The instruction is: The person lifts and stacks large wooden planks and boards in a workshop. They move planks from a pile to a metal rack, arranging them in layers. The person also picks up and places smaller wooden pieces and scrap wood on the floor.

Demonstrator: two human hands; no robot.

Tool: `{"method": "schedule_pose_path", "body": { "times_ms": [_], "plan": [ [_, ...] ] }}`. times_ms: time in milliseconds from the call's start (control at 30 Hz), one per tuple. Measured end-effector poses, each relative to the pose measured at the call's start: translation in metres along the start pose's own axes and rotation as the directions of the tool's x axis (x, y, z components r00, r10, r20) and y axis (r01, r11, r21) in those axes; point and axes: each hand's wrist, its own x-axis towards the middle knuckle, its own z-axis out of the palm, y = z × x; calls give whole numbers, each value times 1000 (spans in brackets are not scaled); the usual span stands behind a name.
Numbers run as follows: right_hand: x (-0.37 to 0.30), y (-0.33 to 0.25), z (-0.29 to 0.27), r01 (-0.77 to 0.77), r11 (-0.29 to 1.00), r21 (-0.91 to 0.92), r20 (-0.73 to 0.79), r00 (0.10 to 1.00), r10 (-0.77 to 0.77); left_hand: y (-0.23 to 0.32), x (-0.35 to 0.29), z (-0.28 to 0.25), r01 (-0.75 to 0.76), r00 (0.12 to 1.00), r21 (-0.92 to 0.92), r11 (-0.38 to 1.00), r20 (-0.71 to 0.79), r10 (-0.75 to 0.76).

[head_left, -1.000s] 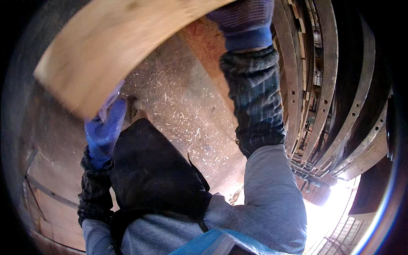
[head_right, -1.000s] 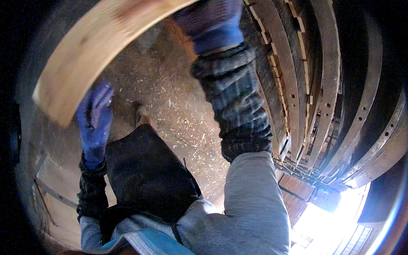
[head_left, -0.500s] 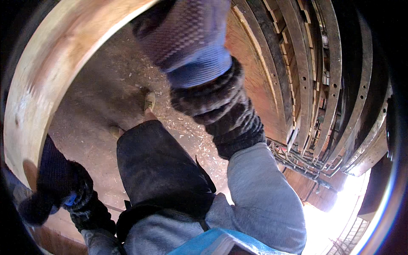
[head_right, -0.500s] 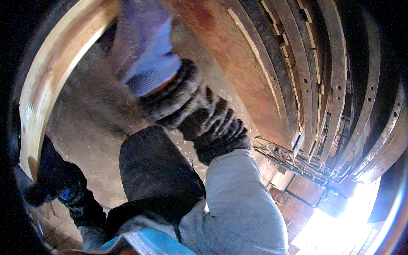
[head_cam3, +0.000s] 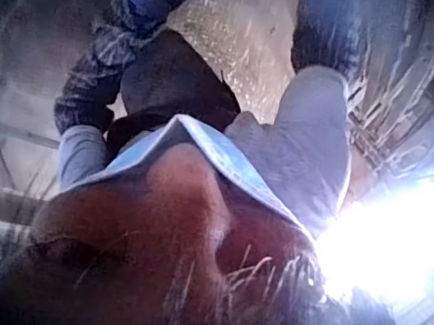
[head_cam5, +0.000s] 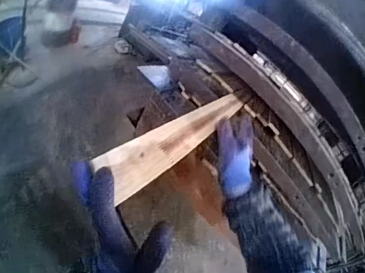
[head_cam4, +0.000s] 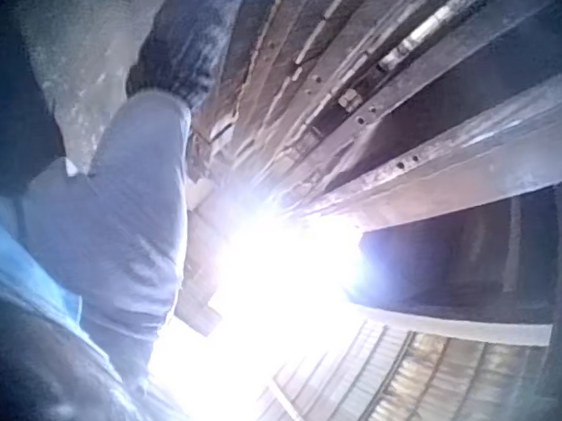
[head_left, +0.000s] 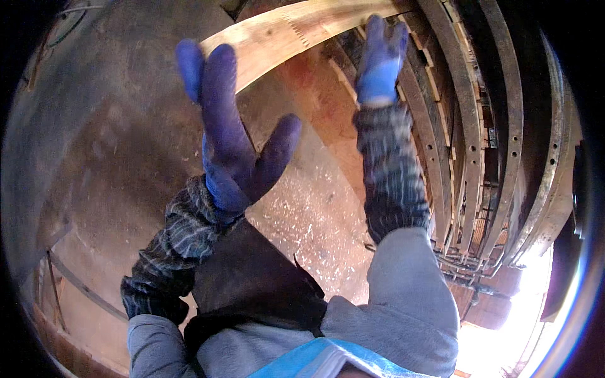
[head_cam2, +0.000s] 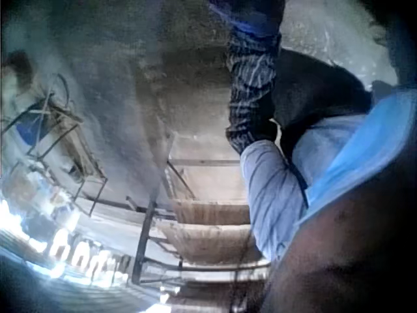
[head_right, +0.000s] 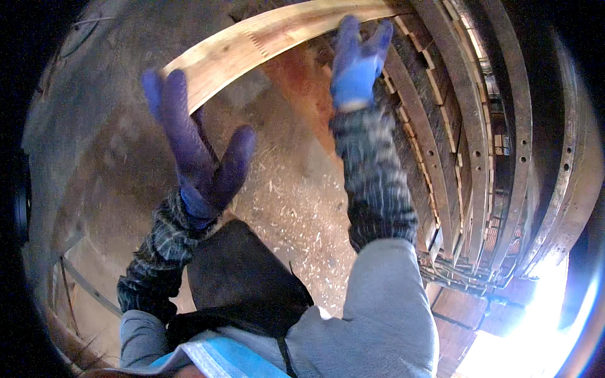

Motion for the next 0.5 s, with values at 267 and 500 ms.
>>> {"method": "schedule_pose_path", "body": {
  "times_ms": [267,500],
  "plan": [
    [8,-65,-17,427,901,-84,217,890,-401,-50,36,76,76,972,-314,946,234,0],
    [16,-41,-40,418,845,-334,277,900,-336,-51,-70,27,529,842,-467,709,180,-509]
  ]
}}
